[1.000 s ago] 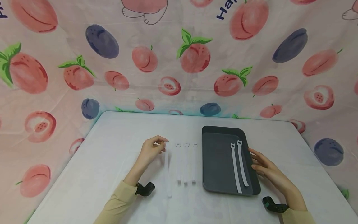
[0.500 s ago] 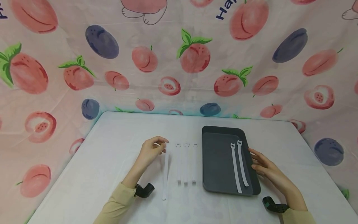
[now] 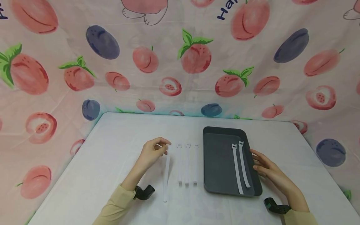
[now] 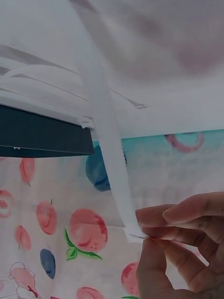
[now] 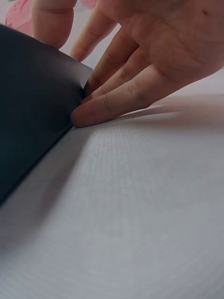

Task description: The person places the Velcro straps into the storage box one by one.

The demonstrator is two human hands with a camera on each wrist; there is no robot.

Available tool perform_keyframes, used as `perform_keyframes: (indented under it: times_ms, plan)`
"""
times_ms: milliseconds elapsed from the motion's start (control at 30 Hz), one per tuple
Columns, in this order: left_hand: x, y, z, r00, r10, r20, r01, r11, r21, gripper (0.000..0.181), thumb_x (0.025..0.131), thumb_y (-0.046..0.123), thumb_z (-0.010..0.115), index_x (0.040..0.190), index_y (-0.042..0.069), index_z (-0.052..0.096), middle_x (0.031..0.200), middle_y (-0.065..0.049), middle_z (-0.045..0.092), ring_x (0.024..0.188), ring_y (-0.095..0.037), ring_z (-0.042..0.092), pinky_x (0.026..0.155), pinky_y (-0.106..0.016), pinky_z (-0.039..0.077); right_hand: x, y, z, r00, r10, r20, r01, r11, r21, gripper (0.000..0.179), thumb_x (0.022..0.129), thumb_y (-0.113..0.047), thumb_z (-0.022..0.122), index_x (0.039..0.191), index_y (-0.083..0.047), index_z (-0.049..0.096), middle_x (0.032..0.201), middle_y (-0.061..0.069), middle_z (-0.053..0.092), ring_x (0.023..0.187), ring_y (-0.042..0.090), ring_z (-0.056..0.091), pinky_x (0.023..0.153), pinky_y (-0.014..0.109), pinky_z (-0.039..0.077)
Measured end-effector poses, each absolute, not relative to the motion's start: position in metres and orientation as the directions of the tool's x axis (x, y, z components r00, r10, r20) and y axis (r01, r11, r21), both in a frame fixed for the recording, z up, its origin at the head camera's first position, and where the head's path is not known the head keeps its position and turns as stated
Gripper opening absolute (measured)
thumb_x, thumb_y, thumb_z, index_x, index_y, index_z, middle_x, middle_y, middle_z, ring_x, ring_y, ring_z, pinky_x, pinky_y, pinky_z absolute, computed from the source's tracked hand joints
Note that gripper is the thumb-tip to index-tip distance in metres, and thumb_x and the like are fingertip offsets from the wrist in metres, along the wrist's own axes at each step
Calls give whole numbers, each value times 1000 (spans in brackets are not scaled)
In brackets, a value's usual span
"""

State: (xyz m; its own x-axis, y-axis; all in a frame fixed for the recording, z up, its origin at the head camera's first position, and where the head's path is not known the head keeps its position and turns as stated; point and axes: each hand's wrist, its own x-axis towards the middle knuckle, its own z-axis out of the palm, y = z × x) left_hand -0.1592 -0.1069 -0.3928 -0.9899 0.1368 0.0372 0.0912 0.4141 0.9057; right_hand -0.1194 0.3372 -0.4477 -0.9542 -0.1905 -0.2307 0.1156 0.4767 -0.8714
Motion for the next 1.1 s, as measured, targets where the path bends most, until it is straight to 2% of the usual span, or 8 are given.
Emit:
perform_keyframes:
  times_ms: [200,400,500,667,933,1000,1100]
  plan:
    - [-156,-105,-388,-985,167,38,106,422,900,16,90,9,60,102,11,71,82,-9,65,74,-30,67,65,-27,46,-119,337,-448,-954,-187,-232,116,484,-867,69,98,-34,51,155,-21,14,156,28,21,138,52,28,105,65,33]
    - [-154,-101,-381,-979,197,49,130,426,895,15,91,9,61,102,13,71,81,-8,66,66,-14,63,65,-26,45,-120,337,-446,-953,-192,-235,120,471,-874,70,98,-33,51,155,-20,13,156,28,20,139,52,27,105,64,35]
    - [-152,-100,-378,-976,211,56,143,426,893,14,92,10,61,102,13,71,81,-8,67,65,-11,62,65,-26,44,-119,336,-446,-952,-198,-235,122,458,-880,70,99,-32,51,155,-19,13,156,28,19,139,52,28,104,62,37]
    - [-149,-98,-372,-972,222,71,161,417,895,14,92,11,61,102,13,70,82,-9,67,67,-11,62,67,-27,45,-120,336,-446,-951,-194,-240,128,459,-879,70,99,-33,51,155,-19,13,156,29,19,138,52,30,104,63,36]
    - [-144,-91,-360,-973,210,95,174,399,900,15,92,12,61,102,18,71,82,-6,67,66,-12,63,68,-28,45,-120,336,-446,-950,-191,-247,135,461,-877,70,98,-33,51,155,-21,13,156,29,17,140,53,23,105,66,32]
    - [-143,-89,-357,-972,213,99,178,393,902,15,92,12,61,102,18,71,81,-5,67,65,-12,63,67,-28,43,-120,337,-447,-950,-194,-244,131,462,-877,70,98,-33,52,155,-20,13,156,29,18,140,52,25,105,63,35]
    - [-143,-83,-353,-969,222,107,187,376,908,15,92,12,61,102,19,71,82,-6,67,65,-12,63,66,-28,42,-120,337,-447,-952,-197,-236,121,468,-876,70,99,-32,51,155,-19,13,156,28,21,138,50,29,102,51,44]
